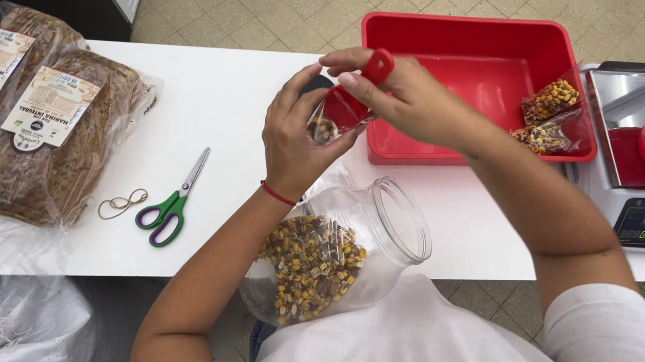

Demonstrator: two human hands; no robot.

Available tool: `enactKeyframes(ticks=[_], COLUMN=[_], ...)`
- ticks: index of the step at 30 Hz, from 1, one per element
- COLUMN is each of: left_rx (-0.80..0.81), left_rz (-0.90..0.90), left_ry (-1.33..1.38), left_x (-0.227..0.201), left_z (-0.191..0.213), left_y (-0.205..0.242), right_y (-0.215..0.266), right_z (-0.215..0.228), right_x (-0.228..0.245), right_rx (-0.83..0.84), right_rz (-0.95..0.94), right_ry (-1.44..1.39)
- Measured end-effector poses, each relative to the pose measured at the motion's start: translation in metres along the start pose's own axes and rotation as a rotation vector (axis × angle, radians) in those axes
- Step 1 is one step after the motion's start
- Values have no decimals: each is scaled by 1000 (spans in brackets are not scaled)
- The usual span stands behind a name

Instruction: Scooping mixed nuts from a large container into smaller bags and weighing them on a digital scale.

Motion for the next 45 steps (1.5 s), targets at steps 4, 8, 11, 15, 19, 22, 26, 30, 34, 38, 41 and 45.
enactKeyframes(ticks=[4,8,11,15,19,22,26,30,34,38,41,45], left_rx=[134,500,626,651,658,661,593,609,563,577,585,610], left_rz=[29,26,20,36,8,55,12,-15,20,-25,-34,-44], left_ry=[196,428,536,603,565,551,459,426,433,406,389,379], left_x=[5,8,6,-2,-7,-5,2,-1,-3,-5,-7,-13], left_z=[1,-23,-33,-40,-34,-32,-43,-54,-60,-62,-67,-65], left_y=[4,17,23,25,19,18,18,20,25,26,26,23], right_y=[-9,-6,-4,5,59,122,152,135,118,116,121,130], right_z=[9,14,19,22,60,106,83,13,-35,-68,-85,-104], right_x=[25,54,63,70,84,71,44,16,-5,-29,-61,-97], right_rx=[116,333,437,436,86,-254,-96,233,359,668,785,830], right_rz=[-75,-108,-79,-37,46,124,-135,-59,-141,-62,-170,-319], right_ry=[-45,154,162,199,123,273,178,77,-49,253,187,-184])
Point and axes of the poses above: each hand's wrist, its own y-axis away from the middle knuckle, its own z-axis out of the back of the hand, x = y × z, the point moved 5 cm from there along -y, towards the middle knuckle, and after that the axes turned 15 degrees about -y, right-handed, at the moved point
